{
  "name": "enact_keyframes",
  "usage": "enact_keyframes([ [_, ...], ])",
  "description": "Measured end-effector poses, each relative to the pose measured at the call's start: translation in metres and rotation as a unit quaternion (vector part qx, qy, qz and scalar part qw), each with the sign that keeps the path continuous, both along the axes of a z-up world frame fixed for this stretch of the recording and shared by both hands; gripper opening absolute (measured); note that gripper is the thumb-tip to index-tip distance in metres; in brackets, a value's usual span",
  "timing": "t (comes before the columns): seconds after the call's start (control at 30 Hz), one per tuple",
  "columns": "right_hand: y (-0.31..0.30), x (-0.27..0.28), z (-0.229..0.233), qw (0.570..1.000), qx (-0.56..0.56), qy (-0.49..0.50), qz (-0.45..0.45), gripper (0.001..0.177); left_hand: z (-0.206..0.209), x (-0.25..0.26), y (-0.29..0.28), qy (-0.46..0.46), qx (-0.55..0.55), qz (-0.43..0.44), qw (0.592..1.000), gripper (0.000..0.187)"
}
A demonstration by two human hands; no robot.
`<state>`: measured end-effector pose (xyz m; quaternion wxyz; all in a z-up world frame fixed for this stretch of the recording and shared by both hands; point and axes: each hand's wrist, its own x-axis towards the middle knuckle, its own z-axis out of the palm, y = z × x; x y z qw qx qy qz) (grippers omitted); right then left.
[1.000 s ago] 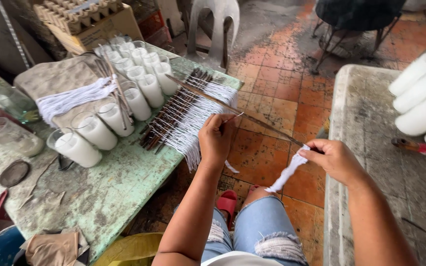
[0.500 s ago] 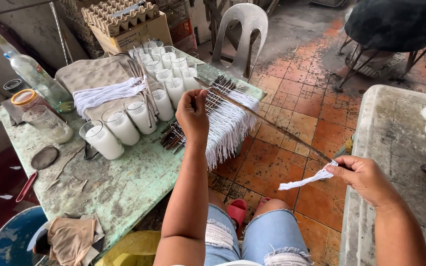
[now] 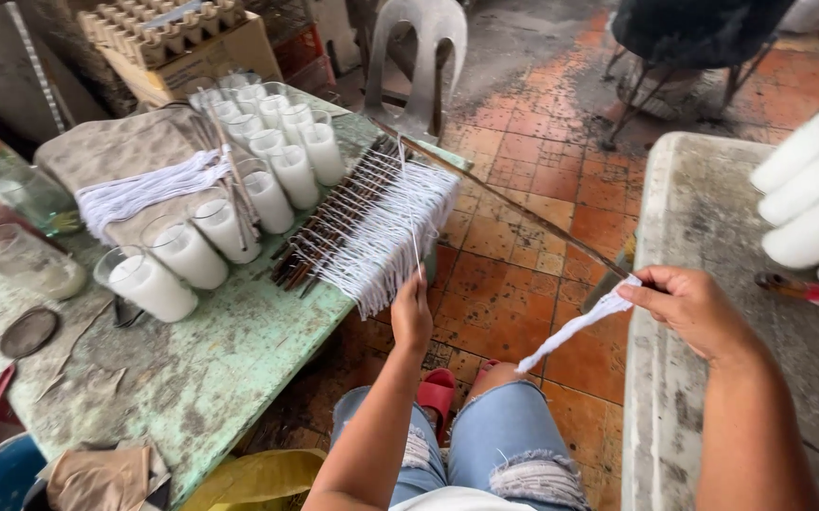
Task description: The person is preparing candle wicks by untangling them from a bundle and hanging them individually onto a metal rod for later use in candle making.
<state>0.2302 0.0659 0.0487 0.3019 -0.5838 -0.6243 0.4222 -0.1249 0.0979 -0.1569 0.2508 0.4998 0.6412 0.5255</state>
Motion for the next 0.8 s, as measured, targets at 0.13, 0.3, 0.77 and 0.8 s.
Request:
enact_keyframes([
  [0.13,0.001,0.0,-0.001,1.0,-0.01,0.025,0.0,0.016,-0.066,0.035,-0.005,0.076,-0.245,-0.201,0.945,0.028],
  [0.3,-0.004,-0.009,0.005,1.0,-0.014,0.023,0.014,0.014,0.083,0.107,-0.016,-0.163,-0.053,-0.329,0.929,0.023],
  [0.77,-0.008,-0.028,0.01,0.992,0.063,0.105,0.034,0.01,0.117,0.135,-0.015,-0.276,-0.022,-0.366,0.889,0.013],
  [0.8,-0.006,-0.027,0.008,0.991,0.063,0.109,0.034,0.01,0.115,0.134,-0.015,-0.309,-0.021,-0.366,0.877,0.015],
])
